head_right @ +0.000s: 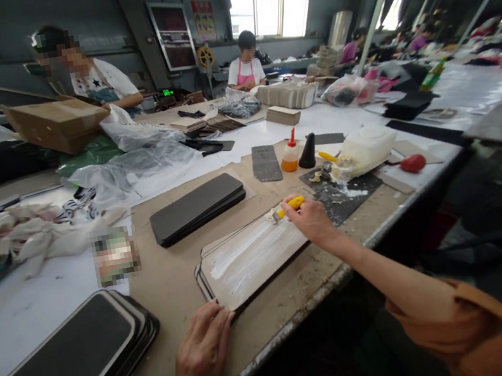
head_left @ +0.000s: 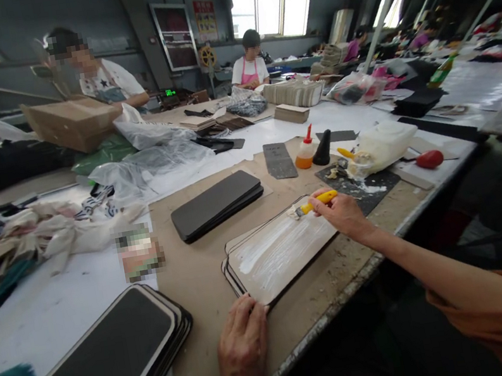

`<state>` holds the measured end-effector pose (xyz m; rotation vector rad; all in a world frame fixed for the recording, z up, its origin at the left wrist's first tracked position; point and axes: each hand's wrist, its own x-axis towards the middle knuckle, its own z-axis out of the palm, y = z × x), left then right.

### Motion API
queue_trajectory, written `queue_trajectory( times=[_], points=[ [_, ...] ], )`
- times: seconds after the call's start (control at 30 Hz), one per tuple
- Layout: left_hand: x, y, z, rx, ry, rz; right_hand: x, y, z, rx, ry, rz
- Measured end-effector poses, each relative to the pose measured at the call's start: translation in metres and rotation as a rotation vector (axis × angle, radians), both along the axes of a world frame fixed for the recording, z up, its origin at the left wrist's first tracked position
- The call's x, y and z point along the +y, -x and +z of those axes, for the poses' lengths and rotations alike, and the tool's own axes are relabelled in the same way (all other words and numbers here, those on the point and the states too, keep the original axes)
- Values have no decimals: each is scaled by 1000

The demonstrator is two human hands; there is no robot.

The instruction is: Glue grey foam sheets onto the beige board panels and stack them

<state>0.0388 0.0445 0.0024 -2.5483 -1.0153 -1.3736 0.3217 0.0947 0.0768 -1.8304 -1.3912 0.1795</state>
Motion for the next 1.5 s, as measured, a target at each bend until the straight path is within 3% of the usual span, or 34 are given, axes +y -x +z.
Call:
queue_trajectory(
  times=[0.13, 0.27, 0.43, 0.6, 0.7, 0.8, 0.97, 1.17, 1.27, 1.43, 1.5],
  points=[
    [0, 1, 1, 9, -13, 5, 1, -39, 1, -95, -10, -123],
    [0, 1, 1, 17, -11, 6, -8, -47, 2, -218, -13, -145],
    [-2, 1, 0, 24, 0, 8, -21, -2, 0, -161, -71, 44],
    [-3, 1, -1, 57, 23, 40, -45, 75, 1, 160, -45, 346],
    [-3, 1, 0, 81, 14, 38, -61, 102, 2, 294, -1, 473],
    [-4, 1, 2, 84, 9, 34, -70, 100, 1, 304, 10, 491],
    [-5, 1, 5, 83, -1, 29, -67, 77, 0, 282, -18, 345],
    [-4, 0, 4, 88, -22, 13, -50, 103, -3, 364, -46, 451],
    [-4, 1, 3, 92, -42, 10, -38, 84, -7, 274, -52, 403],
    [-3, 2, 4, 84, -67, 1, -30, -14, -9, 23, -68, -7],
    [-3, 2, 4, 80, -62, -2, -36, -43, -6, -57, -55, -83]
  ],
)
